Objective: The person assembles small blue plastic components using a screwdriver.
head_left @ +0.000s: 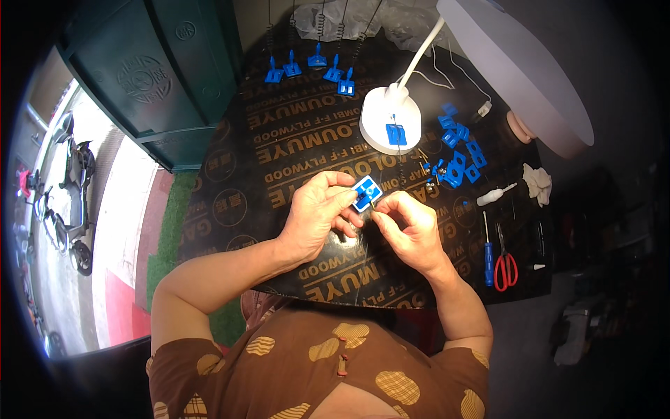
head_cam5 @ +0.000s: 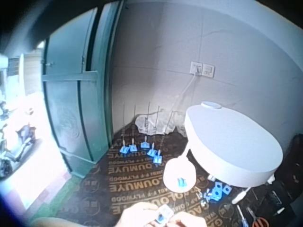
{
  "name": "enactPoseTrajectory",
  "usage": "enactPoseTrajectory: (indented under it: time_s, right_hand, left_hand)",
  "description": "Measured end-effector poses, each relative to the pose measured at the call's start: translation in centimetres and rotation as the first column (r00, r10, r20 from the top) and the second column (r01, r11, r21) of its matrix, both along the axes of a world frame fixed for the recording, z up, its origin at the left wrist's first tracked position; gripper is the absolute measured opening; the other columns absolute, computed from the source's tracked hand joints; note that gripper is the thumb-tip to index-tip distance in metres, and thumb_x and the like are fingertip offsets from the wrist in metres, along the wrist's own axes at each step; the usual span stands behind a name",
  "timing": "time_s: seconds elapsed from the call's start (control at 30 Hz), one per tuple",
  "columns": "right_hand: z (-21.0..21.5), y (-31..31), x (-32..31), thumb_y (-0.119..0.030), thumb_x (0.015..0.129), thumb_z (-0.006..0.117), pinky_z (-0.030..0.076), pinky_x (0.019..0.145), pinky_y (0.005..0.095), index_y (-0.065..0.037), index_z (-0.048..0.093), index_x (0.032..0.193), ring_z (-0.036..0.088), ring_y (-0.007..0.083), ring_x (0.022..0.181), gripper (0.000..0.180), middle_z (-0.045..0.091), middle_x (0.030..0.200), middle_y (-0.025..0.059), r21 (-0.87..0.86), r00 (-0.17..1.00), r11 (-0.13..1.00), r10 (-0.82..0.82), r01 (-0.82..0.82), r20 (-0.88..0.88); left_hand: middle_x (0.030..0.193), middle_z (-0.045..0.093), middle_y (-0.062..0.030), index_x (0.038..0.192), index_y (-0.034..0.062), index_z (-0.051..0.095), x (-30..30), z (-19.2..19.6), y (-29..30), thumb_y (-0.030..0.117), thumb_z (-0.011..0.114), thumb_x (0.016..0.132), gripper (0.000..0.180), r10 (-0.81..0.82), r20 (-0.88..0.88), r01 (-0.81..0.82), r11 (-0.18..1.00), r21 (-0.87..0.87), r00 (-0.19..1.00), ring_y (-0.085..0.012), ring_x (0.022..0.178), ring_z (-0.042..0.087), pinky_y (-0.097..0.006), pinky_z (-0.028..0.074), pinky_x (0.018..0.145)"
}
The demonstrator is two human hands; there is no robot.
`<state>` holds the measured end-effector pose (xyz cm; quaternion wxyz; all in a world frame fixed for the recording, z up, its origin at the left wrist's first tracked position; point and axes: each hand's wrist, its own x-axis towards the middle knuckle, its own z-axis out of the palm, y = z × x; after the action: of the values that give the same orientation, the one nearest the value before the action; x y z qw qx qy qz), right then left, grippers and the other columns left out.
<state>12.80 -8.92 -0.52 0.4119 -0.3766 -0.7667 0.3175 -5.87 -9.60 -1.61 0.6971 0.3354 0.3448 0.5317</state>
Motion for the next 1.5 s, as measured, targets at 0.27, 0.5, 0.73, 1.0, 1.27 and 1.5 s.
enactPoseTrajectory:
  time_s: [0.27, 0.5, 0.73, 1.0, 1.27, 1.5]
  right_hand:
    - [0.2, 0.2, 0.2, 0.002, 0.080, 0.066, 0.048, 0.056, 0.0276, 0.000, 0.060, 0.088, 0.061, 0.0182, 0.062, 0.010, 0.062, 0.076, 0.0104, 0.029, 1.000, 1.000, 0.005, -0.006, 0.016]
    - [0.7, 0.6, 0.5, 0.005, 0.079, 0.065, 0.048, 0.060, 0.0313, 0.001, 0.058, 0.087, 0.060, 0.0243, 0.065, 0.012, 0.059, 0.075, 0.0124, 0.123, 0.994, 0.991, 0.041, -0.054, 0.099]
    - [0.7, 1.1, 0.8, 0.008, 0.076, 0.065, 0.048, 0.062, 0.0342, 0.001, 0.057, 0.087, 0.060, 0.0294, 0.069, 0.016, 0.058, 0.078, 0.0141, 0.205, 0.992, 0.975, 0.059, -0.081, 0.109]
    - [0.9, 0.7, 0.7, 0.007, 0.078, 0.063, 0.048, 0.060, 0.0321, 0.002, 0.058, 0.087, 0.060, 0.0259, 0.067, 0.011, 0.058, 0.076, 0.0131, 0.136, 0.996, 0.990, 0.008, -0.021, 0.093]
    - [1.0, 0.4, 0.5, 0.005, 0.078, 0.065, 0.048, 0.059, 0.0316, 0.001, 0.060, 0.086, 0.061, 0.0247, 0.065, 0.011, 0.059, 0.075, 0.0122, 0.126, 0.996, 0.992, -0.023, 0.012, 0.085]
    - [0.5, 0.9, 0.7, 0.006, 0.079, 0.063, 0.049, 0.060, 0.0315, 0.002, 0.059, 0.088, 0.061, 0.0253, 0.067, 0.011, 0.059, 0.077, 0.0131, 0.151, 0.998, 0.988, 0.017, -0.027, 0.067]
  left_hand:
    - [0.089, 0.063, -0.0123, 0.124, -0.0085, 0.046, -0.1, -0.4, 0.1, 0.009, 0.056, 0.093, 0.036, -0.034, -0.030, 0.036, 0.999, 0.040, 0.999, -0.0119, 0.066, 0.062, -0.021, 0.055, 0.052]
    - [0.086, 0.062, -0.0108, 0.119, -0.0081, 0.051, -0.3, -0.2, 0.3, 0.009, 0.055, 0.093, 0.031, -0.071, -0.008, 0.071, 0.997, 0.008, 0.997, -0.0118, 0.065, 0.062, -0.021, 0.056, 0.052]
    - [0.084, 0.062, -0.0104, 0.118, -0.0081, 0.052, -0.5, 0.1, 0.3, 0.008, 0.054, 0.093, 0.030, -0.089, -0.018, 0.089, 0.996, -0.021, 0.996, -0.0123, 0.062, 0.063, -0.022, 0.056, 0.051]
    - [0.086, 0.062, -0.0111, 0.119, -0.0086, 0.051, -0.5, 0.0, 0.3, 0.007, 0.054, 0.093, 0.030, -0.109, -0.001, 0.109, 0.994, -0.019, 0.994, -0.0131, 0.062, 0.063, -0.022, 0.056, 0.051]
    - [0.091, 0.063, -0.0122, 0.120, -0.0072, 0.051, -0.6, -0.3, 0.2, 0.014, 0.055, 0.095, 0.033, -0.144, -0.035, 0.145, 0.989, 0.023, 0.989, -0.0135, 0.065, 0.065, -0.022, 0.056, 0.053]
    - [0.090, 0.064, -0.0125, 0.122, -0.0081, 0.050, -0.6, -0.2, 0.2, 0.013, 0.054, 0.095, 0.034, -0.117, -0.150, 0.133, 0.986, 0.100, 0.982, -0.0131, 0.066, 0.064, -0.022, 0.056, 0.054]
